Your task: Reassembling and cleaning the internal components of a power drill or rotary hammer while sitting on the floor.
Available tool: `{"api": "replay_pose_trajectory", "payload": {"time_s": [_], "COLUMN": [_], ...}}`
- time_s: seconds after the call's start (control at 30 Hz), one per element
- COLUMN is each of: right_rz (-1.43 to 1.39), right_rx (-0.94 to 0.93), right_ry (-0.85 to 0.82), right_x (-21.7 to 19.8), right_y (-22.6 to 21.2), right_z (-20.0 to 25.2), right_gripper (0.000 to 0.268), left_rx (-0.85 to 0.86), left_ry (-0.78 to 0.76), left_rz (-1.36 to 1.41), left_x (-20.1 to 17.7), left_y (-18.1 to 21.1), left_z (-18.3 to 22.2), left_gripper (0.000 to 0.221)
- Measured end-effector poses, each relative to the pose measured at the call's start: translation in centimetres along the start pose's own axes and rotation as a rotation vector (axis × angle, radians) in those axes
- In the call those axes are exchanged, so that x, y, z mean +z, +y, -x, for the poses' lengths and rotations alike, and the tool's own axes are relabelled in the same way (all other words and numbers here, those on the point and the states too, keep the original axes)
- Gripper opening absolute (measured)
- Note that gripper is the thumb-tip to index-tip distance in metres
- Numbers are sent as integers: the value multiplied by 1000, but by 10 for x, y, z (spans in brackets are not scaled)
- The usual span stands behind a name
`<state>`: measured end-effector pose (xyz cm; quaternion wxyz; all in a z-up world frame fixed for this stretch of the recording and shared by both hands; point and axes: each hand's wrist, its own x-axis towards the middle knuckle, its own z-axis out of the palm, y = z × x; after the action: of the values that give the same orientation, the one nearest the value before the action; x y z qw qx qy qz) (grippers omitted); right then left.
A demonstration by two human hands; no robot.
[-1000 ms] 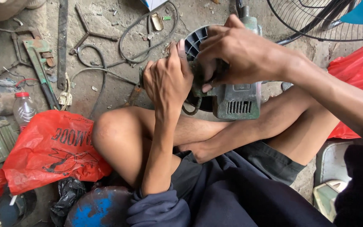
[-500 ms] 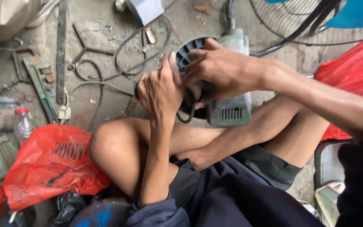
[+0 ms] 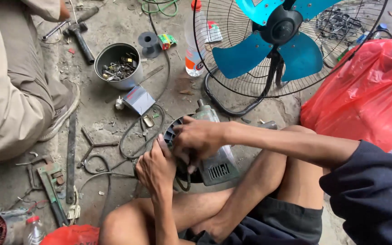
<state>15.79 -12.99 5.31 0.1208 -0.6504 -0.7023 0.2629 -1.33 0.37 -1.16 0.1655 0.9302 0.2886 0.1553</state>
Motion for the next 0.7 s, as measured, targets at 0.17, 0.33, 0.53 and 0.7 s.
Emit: {"api": "replay_pose_trajectory", "payload": {"time_s": [0.17, 0.33, 0.53, 0.7], "right_rz": [114, 155, 41, 112], "right_rx": [122, 123, 66, 103], "right_ry": [-28, -140, -49, -98], "right_x": [-18, -28, -20, -22], "right_y": [1, 2, 9, -11], "right_z": [-8, -15, -12, -11], "right_gripper": [38, 42, 37, 33], "left_rx": [10, 0, -7, 5], "left_ry": [-23, -19, -25, -21], "left_rz": [9, 3, 41, 26], "left_x": [-11, -7, -5, -10], "left_y": [4, 7, 7, 6], "left_z": [-3, -4, -6, -5], "left_gripper": [56, 57, 57, 58]}}
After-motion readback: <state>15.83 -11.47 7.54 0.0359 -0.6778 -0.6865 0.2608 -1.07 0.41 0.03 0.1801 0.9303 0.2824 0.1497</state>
